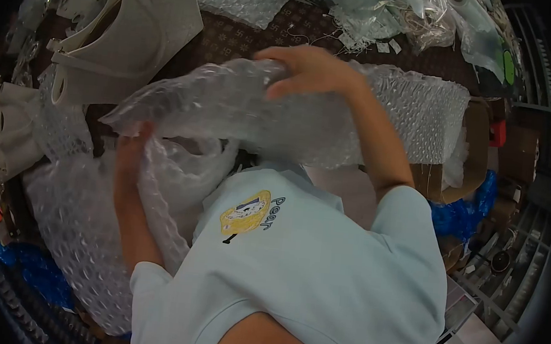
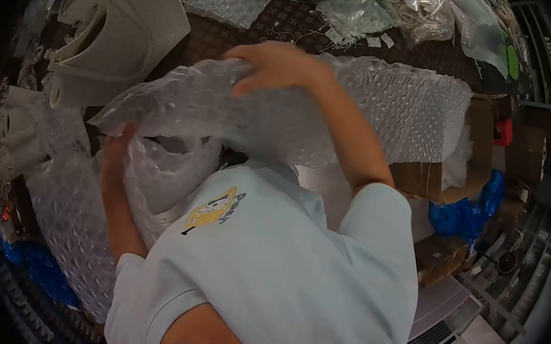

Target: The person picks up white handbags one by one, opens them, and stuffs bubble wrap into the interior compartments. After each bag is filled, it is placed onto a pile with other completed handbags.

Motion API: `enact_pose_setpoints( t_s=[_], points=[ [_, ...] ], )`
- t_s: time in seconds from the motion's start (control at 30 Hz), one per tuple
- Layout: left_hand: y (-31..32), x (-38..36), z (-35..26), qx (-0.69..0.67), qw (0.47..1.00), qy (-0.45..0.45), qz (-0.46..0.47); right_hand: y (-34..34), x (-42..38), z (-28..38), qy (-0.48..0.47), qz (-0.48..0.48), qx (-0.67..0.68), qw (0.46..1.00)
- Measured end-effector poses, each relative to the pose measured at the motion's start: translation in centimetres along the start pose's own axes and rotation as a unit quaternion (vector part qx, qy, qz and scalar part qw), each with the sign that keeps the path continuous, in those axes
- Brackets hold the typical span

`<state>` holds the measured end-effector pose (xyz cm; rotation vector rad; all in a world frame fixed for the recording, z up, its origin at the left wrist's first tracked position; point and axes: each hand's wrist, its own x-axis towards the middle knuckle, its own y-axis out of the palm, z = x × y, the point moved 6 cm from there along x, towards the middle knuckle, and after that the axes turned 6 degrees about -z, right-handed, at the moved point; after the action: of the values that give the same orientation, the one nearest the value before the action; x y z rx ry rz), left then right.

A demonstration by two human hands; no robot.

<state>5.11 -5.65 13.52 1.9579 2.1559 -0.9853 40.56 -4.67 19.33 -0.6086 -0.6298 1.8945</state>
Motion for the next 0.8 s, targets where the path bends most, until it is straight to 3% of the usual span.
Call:
enact_pose_setpoints(
  t_s=[0.03,0.07,0.1,0.17,0.2,0.23,0.3,0.33,0.4,0.43,0.5,0.6,0.67,0.73,0.8],
  points=[
    [-2.1,1.2,1.0,0.000,1.000,-0.003,-0.005,-1.4,-1.6,-3.8,0.084,0.047,-0.059,0.994],
    [-4.5,2.5,2.7,-0.027,0.998,-0.051,-0.018,-2.0,-3.0,-8.7,0.101,0.002,-0.004,0.995],
    [-6.4,3.5,4.4,-0.056,0.993,-0.097,-0.031,-3.0,-4.2,-11.2,0.113,0.002,-0.052,0.992],
    [-9.3,4.3,6.6,-0.120,0.983,-0.136,-0.035,-3.5,-5.6,-12.8,0.123,0.003,-0.094,0.988],
    [-10.3,4.6,7.8,-0.189,0.967,-0.168,-0.037,-3.5,-5.8,-13.4,0.172,0.003,-0.024,0.985],
    [-11.4,4.9,8.9,-0.189,0.966,-0.168,-0.044,-3.1,-5.8,-13.9,0.220,0.006,0.046,0.974],
    [-14.3,5.4,9.0,-0.001,0.994,-0.031,-0.106,-2.1,-4.8,-12.5,0.204,0.001,0.069,0.977],
    [-13.8,3.8,7.1,0.001,0.993,-0.029,-0.111,-1.8,-4.3,-11.8,0.193,-0.010,0.087,0.977],
    [-10.3,-2.4,-2.8,0.179,0.955,0.155,-0.176,-1.9,-3.3,-10.6,0.164,-0.015,0.048,0.985],
    [-7.6,-4.5,-5.1,0.114,0.982,0.145,-0.030,-1.9,-3.0,-9.9,0.138,-0.014,0.006,0.990],
    [-1.4,-10.3,-10.1,0.073,0.968,0.177,0.161,-1.1,-2.2,-8.2,0.097,-0.014,0.020,0.995],
    [8.4,-12.9,-14.0,0.163,0.872,0.442,0.133,0.6,-1.3,-2.4,0.002,-0.003,0.051,0.999],
    [12.8,-10.0,-13.6,0.137,0.873,0.440,0.160,1.0,-1.4,1.1,-0.046,0.016,0.059,0.997],
    [15.7,-7.4,-12.4,0.211,0.845,0.429,0.239,1.1,-1.9,3.4,-0.118,0.001,0.003,0.993],
    [16.1,-7.1,-11.4,0.269,0.833,0.420,0.240,1.4,-1.9,2.4,-0.097,-0.015,-0.010,0.995]
  ],
)
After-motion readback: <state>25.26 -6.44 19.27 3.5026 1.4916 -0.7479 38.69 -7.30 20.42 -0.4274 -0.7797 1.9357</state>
